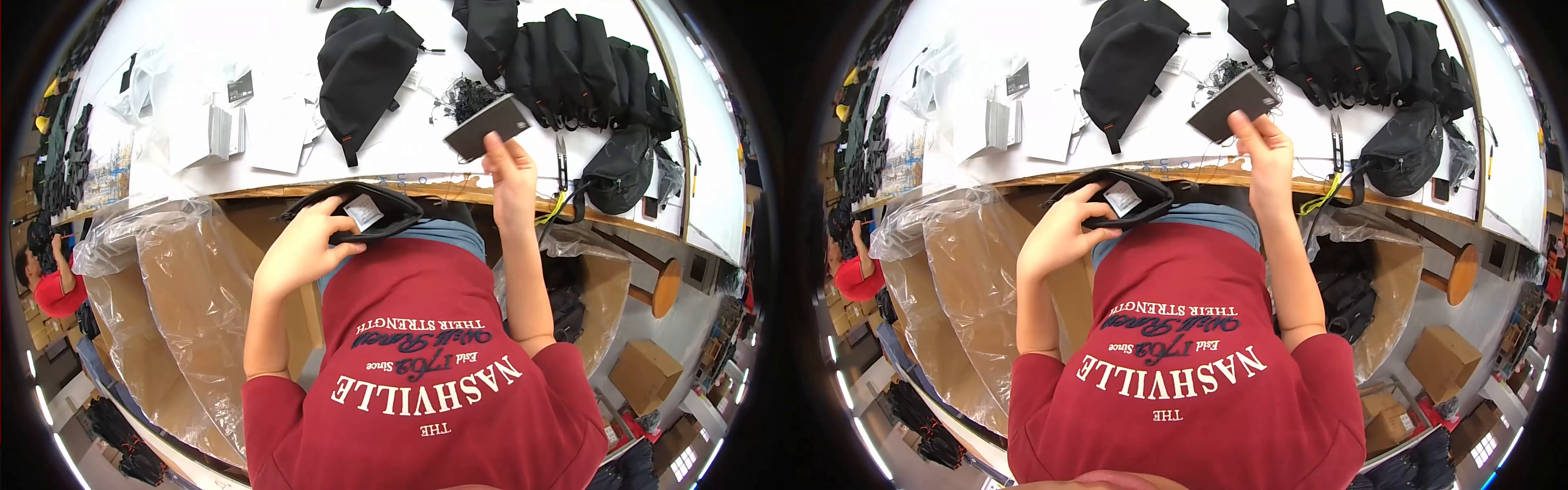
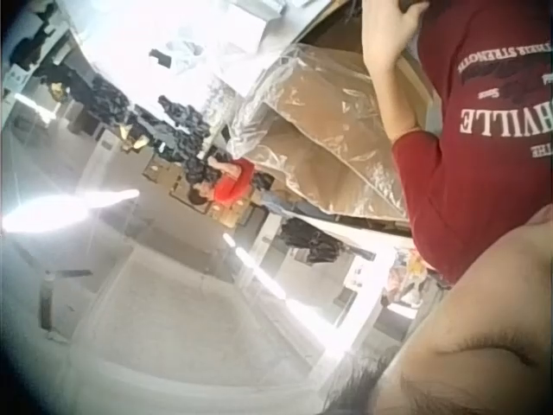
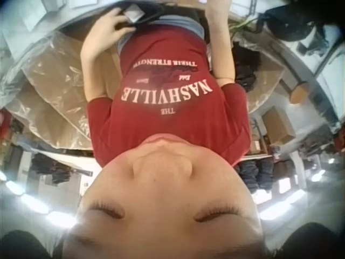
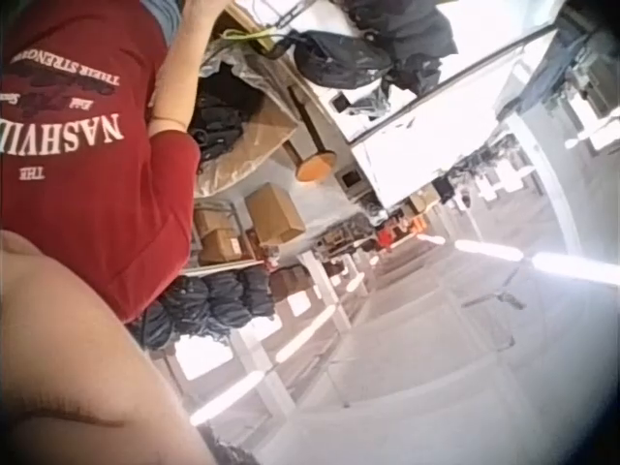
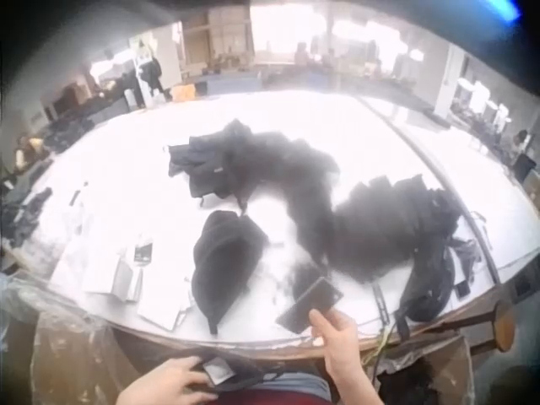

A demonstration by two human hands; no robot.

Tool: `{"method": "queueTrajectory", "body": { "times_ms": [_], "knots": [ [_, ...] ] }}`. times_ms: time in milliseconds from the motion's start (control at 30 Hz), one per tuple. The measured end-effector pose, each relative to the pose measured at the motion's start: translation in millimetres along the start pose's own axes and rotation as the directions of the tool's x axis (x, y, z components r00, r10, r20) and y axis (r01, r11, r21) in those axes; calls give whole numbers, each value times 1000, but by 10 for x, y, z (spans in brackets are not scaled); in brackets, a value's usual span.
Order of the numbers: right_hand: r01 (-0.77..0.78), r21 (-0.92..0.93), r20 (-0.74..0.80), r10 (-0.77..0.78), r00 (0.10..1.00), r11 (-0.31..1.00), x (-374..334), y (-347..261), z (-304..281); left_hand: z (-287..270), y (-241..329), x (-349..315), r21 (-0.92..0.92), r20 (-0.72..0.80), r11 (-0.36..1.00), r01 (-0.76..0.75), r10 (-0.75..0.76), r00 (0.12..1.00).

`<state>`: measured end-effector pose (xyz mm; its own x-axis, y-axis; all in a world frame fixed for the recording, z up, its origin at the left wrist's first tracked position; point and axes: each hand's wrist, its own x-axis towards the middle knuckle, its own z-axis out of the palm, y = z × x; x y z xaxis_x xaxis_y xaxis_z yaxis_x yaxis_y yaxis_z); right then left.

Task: Inserting small white labels or warranty cards into black fabric zippered pouches at a production workbench.

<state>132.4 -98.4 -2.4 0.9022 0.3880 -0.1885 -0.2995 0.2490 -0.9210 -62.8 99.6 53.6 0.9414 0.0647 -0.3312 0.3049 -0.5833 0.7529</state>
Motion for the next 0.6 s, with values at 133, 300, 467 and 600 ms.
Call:
{"method": "queueTrajectory", "body": {
  "times_ms": [133, 300, 467, 600],
  "knots": [
    [457, -479, 452, -235, 860, 749, -108, -128, 68, 13, 48, 24, 108, 47, 994, 8, -13, 999],
    [593, -468, 514, -344, 785, 655, -225, -267, 285, 56, 34, 65, 170, 59, 985, 15, -25, 998],
    [573, -555, 568, -229, 791, 603, -311, -309, 373, 66, 78, 140, 157, 96, 988, -6, -9, 995],
    [682, -599, 681, -183, 710, 419, -348, -224, 445, 68, 149, 172, 175, 100, 985, 14, -32, 994]
  ]
}}
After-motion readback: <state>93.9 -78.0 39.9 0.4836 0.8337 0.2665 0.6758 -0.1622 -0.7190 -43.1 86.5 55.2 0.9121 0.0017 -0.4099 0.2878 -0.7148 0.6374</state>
